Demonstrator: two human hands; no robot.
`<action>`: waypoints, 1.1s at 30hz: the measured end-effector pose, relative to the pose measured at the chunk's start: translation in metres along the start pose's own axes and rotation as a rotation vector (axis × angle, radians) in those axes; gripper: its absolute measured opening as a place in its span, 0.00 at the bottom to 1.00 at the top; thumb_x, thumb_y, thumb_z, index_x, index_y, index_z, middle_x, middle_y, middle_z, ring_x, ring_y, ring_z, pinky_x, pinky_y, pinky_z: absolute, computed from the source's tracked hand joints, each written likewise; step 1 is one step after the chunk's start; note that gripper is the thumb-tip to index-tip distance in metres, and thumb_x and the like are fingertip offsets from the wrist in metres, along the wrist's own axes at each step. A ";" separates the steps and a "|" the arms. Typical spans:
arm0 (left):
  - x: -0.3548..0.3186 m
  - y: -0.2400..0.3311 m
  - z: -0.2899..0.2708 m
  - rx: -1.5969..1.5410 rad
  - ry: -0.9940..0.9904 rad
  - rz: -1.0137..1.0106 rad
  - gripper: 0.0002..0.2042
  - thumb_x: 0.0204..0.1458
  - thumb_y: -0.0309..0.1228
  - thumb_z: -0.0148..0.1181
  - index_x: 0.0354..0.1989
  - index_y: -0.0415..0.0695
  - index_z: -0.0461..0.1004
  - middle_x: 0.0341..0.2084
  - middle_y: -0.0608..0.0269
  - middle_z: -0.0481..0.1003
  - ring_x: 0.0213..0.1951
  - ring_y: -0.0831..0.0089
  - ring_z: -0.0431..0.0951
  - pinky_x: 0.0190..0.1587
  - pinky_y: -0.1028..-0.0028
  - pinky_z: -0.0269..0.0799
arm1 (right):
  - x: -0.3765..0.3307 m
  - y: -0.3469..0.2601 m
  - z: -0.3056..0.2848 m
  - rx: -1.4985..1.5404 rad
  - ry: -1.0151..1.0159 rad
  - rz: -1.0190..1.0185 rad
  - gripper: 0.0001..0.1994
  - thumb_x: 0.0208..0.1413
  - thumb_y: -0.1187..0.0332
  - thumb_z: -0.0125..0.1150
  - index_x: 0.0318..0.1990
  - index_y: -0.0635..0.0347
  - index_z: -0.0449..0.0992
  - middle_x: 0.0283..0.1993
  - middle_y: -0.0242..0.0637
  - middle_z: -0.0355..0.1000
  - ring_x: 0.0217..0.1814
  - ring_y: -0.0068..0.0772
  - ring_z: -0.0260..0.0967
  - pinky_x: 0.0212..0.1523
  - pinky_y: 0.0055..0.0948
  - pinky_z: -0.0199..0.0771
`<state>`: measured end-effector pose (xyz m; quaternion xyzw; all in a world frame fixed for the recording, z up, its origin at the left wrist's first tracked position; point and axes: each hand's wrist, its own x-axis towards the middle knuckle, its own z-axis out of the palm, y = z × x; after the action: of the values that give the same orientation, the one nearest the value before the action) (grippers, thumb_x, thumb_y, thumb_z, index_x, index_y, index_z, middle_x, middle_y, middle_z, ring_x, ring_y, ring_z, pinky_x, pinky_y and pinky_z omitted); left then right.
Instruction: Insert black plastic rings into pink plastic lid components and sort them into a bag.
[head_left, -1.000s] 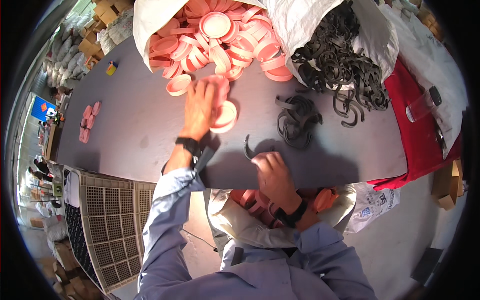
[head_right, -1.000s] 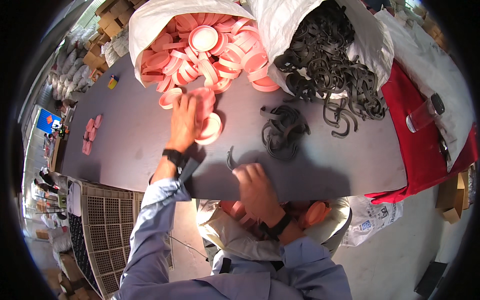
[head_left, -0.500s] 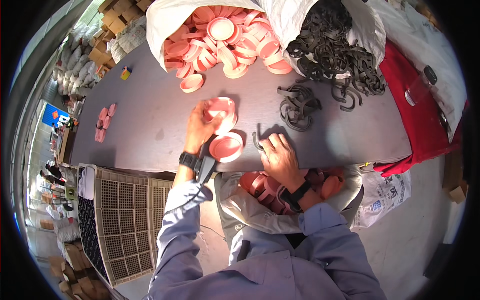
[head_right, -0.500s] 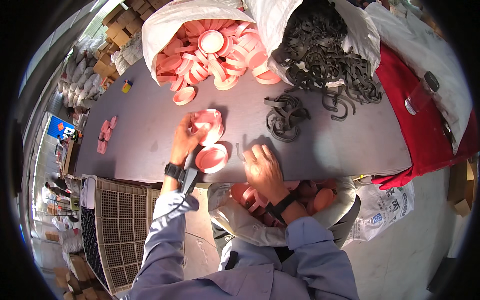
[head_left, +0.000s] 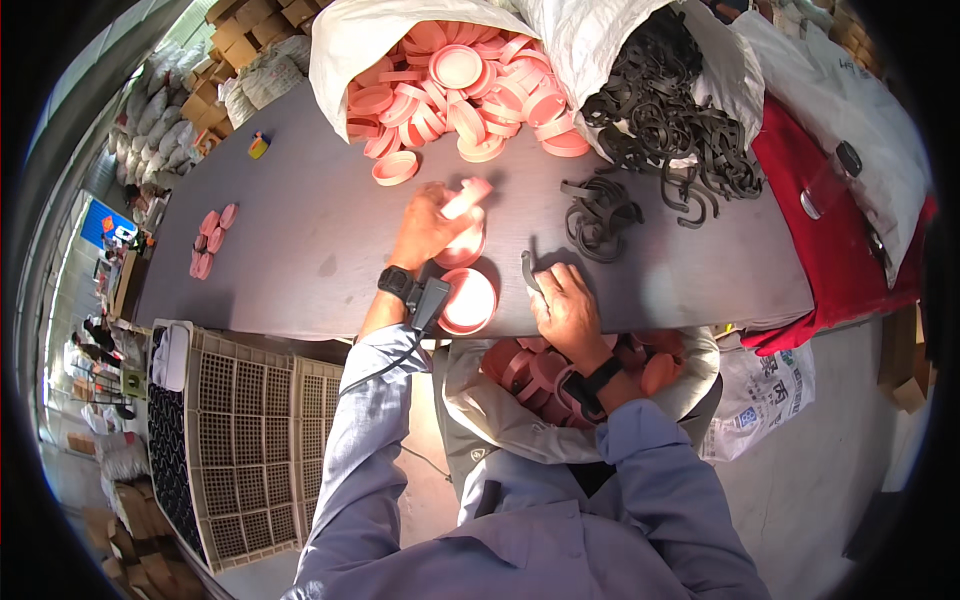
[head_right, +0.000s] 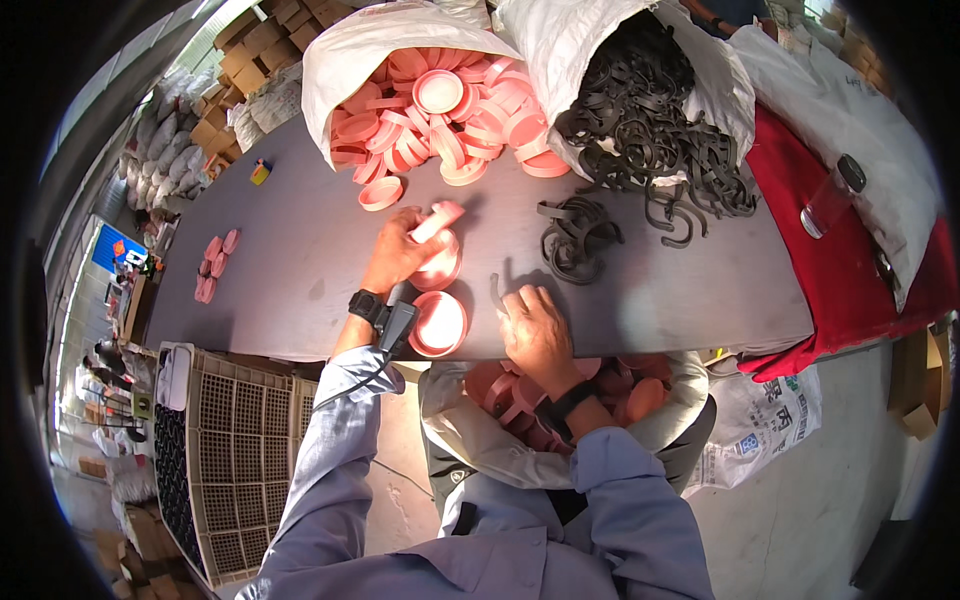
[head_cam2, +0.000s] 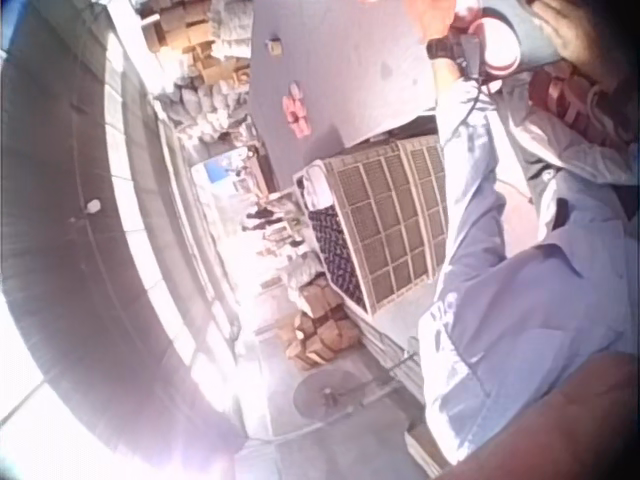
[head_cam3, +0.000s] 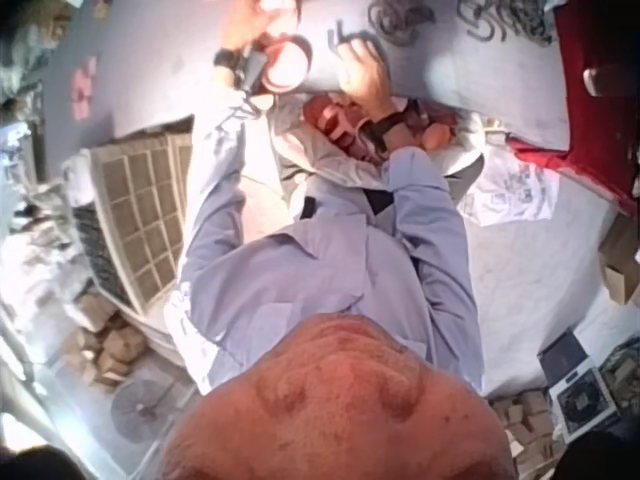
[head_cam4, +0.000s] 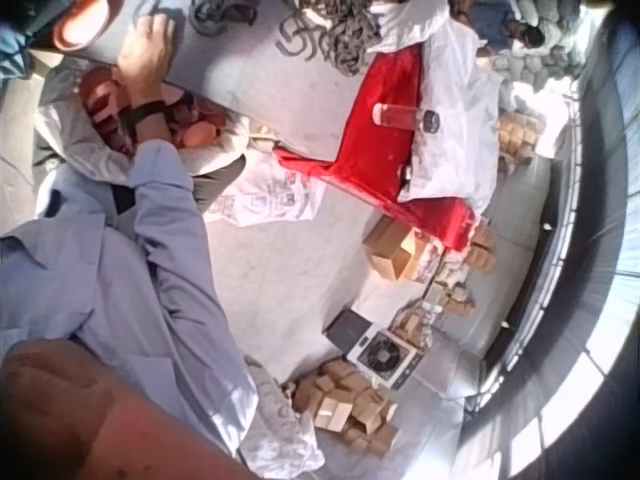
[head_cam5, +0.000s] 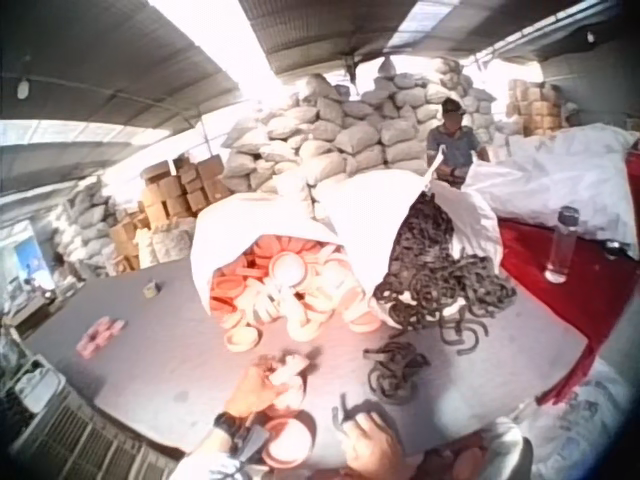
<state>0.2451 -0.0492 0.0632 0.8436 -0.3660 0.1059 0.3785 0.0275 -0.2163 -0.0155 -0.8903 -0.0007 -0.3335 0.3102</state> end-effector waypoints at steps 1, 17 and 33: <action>-0.001 0.002 -0.003 -0.028 -0.146 -0.033 0.22 0.52 0.38 0.76 0.45 0.31 0.78 0.47 0.42 0.80 0.51 0.48 0.81 0.54 0.56 0.75 | -0.001 0.001 0.001 -0.004 -0.004 -0.002 0.11 0.52 0.75 0.65 0.43 0.65 0.77 0.41 0.47 0.70 0.46 0.54 0.70 0.48 0.48 0.73; -0.136 0.130 0.026 0.282 0.040 -0.022 0.25 0.51 0.21 0.61 0.61 0.35 0.72 0.54 0.41 0.76 0.54 0.43 0.79 0.55 0.52 0.78 | -0.007 -0.034 -0.018 1.247 -0.047 0.443 0.15 0.72 0.68 0.59 0.60 0.64 0.69 0.45 0.33 0.77 0.43 0.19 0.74 0.41 0.22 0.77; -0.143 0.077 0.025 -0.246 0.028 0.060 0.37 0.50 0.41 0.79 0.65 0.38 0.69 0.64 0.46 0.71 0.66 0.52 0.71 0.67 0.56 0.69 | -0.033 -0.018 -0.075 0.921 0.004 0.524 0.23 0.60 0.70 0.66 0.61 0.69 0.72 0.43 0.32 0.76 0.36 0.14 0.67 0.35 0.19 0.71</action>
<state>0.0871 -0.0248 0.0236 0.7779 -0.3962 0.0831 0.4807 -0.0468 -0.2360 0.0187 -0.6314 0.0758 -0.2114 0.7422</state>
